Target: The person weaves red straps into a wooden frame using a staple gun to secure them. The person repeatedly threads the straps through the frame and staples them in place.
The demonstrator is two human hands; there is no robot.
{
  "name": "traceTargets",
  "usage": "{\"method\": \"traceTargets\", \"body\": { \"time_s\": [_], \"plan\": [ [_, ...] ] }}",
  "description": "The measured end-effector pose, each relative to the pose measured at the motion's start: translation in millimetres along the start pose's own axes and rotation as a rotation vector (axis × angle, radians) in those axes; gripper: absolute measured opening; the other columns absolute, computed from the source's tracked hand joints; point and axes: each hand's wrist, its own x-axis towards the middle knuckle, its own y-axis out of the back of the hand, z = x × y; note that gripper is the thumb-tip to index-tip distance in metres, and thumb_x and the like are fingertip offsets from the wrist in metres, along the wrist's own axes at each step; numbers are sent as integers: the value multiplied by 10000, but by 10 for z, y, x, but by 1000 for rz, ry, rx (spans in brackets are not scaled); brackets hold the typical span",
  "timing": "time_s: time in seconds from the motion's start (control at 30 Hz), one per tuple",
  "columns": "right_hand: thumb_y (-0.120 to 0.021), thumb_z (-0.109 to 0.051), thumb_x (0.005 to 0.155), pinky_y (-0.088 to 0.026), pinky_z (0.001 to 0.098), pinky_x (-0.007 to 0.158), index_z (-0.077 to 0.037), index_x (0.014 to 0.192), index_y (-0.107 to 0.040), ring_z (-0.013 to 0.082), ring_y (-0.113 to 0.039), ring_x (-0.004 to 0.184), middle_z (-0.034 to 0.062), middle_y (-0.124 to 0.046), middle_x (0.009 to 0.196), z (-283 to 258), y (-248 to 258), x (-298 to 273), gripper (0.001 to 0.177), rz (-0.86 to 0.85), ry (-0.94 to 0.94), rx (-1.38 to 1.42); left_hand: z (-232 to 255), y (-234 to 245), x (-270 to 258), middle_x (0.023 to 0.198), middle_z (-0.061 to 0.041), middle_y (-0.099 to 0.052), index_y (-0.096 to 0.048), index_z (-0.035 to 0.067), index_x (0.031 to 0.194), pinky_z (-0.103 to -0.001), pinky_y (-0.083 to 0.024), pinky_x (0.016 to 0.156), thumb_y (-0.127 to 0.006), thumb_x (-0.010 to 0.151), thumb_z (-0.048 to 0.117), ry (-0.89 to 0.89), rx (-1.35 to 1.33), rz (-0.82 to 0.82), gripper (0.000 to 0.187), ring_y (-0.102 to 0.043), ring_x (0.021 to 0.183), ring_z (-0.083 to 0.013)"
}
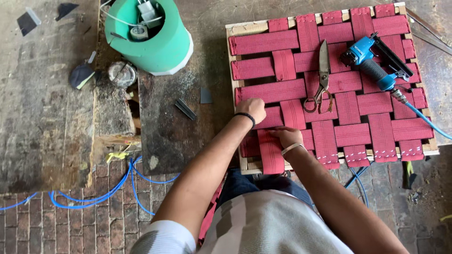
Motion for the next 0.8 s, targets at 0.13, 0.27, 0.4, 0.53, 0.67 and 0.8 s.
{"method": "traceTargets", "body": {
  "time_s": [0.13,0.27,0.4,0.53,0.67,0.8],
  "plan": [
    [-739,44,829,-602,390,711,99,1160,-600,272,-718,834,200,-727,985,203,-192,317,364,152,-8,-138,-103,80,405,962,-151,-746,-774,70,1012,-433,-593,854,-704,888,156,-24,63,-55,166,-722,913,-294],
    [-744,31,792,-600,395,734,80,1149,-648,284,-713,817,197,-730,980,285,-183,445,373,248,-40,-117,-193,-9,807,1085,-101,-749,-768,148,1107,-424,-589,872,-711,878,153,-173,171,-340,235,-715,976,-262],
    [-753,38,778,-594,383,720,66,1137,-651,268,-713,817,181,-727,986,225,-181,460,374,311,-101,-119,-220,-128,855,1166,-16,-731,-730,293,1177,-430,-578,860,-645,852,77,-274,180,-412,399,-703,976,-231],
    [-765,4,798,-573,402,683,68,1123,-631,277,-707,810,185,-717,959,89,-162,331,357,272,-128,-186,-123,41,656,1060,-147,-780,-749,74,1061,-424,-602,809,-615,953,157,-98,180,-420,191,-738,906,-251],
    [-756,-237,890,-513,380,632,39,1041,-716,261,-644,756,133,-702,867,-157,17,-183,317,-43,53,-432,-86,180,207,803,-103,-726,-727,68,873,-413,-612,668,-642,904,184,-107,143,-165,147,-713,729,-231],
    [-736,-347,870,-596,374,752,-138,1068,-778,245,-768,862,74,-790,954,-526,-19,-697,291,152,478,-1096,-91,222,1,656,-64,-661,-727,136,765,-409,-571,599,-648,896,175,-139,123,11,158,-679,637,-212]
  ]
}}
